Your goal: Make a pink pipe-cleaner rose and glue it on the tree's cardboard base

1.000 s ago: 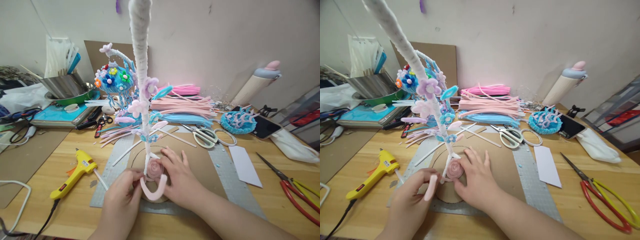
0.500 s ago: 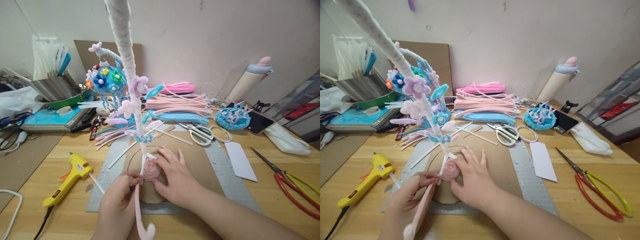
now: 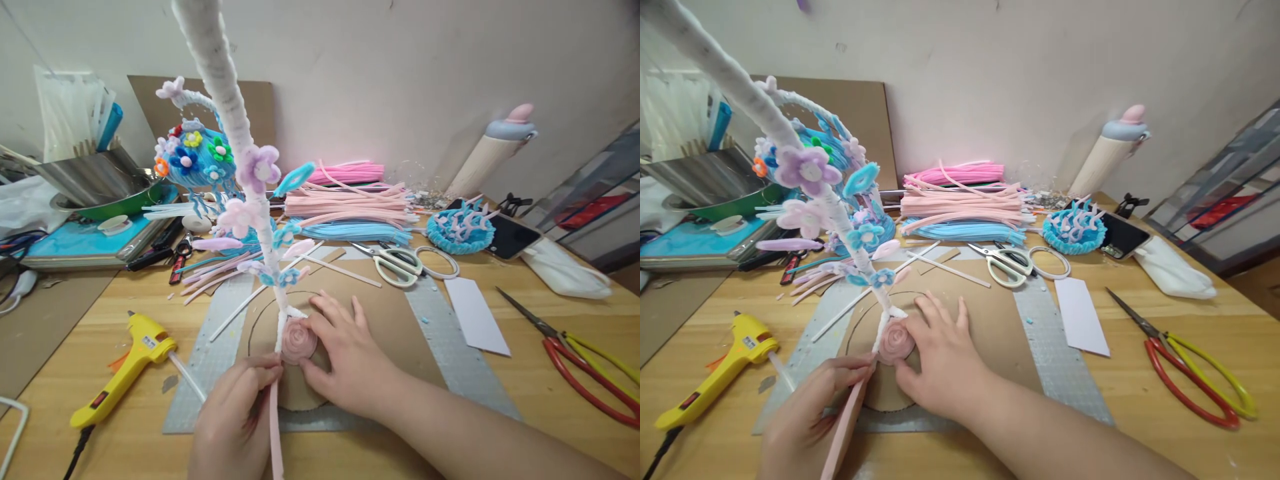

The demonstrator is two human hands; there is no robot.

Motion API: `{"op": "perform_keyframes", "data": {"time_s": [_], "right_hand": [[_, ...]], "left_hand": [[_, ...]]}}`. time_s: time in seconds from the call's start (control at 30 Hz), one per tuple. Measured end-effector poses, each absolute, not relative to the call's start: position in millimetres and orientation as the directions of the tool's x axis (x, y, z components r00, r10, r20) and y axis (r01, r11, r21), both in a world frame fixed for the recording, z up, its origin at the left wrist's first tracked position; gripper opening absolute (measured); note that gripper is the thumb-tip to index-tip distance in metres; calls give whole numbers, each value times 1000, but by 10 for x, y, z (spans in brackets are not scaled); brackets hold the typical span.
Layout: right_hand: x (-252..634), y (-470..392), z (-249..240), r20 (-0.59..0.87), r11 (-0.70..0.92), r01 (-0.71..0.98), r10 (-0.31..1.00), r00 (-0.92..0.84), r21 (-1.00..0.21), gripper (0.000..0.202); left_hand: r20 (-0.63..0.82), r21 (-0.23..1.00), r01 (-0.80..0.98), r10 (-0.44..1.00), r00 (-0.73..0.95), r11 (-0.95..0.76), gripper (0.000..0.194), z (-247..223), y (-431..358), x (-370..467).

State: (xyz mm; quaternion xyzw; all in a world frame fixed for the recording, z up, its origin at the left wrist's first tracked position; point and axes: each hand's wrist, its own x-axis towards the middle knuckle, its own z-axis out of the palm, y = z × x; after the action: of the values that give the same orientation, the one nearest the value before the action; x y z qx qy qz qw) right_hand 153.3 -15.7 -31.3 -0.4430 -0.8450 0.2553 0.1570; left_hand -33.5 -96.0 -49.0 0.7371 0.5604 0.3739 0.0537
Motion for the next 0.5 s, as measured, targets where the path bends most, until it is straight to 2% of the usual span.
{"op": "perform_keyframes", "data": {"time_s": [0.5], "right_hand": [[1523,-156,-276,11,469,676,826,-563,-568,42]], "left_hand": [[484,406,839,864,140,-363,11,-485,-993,-288]]}}
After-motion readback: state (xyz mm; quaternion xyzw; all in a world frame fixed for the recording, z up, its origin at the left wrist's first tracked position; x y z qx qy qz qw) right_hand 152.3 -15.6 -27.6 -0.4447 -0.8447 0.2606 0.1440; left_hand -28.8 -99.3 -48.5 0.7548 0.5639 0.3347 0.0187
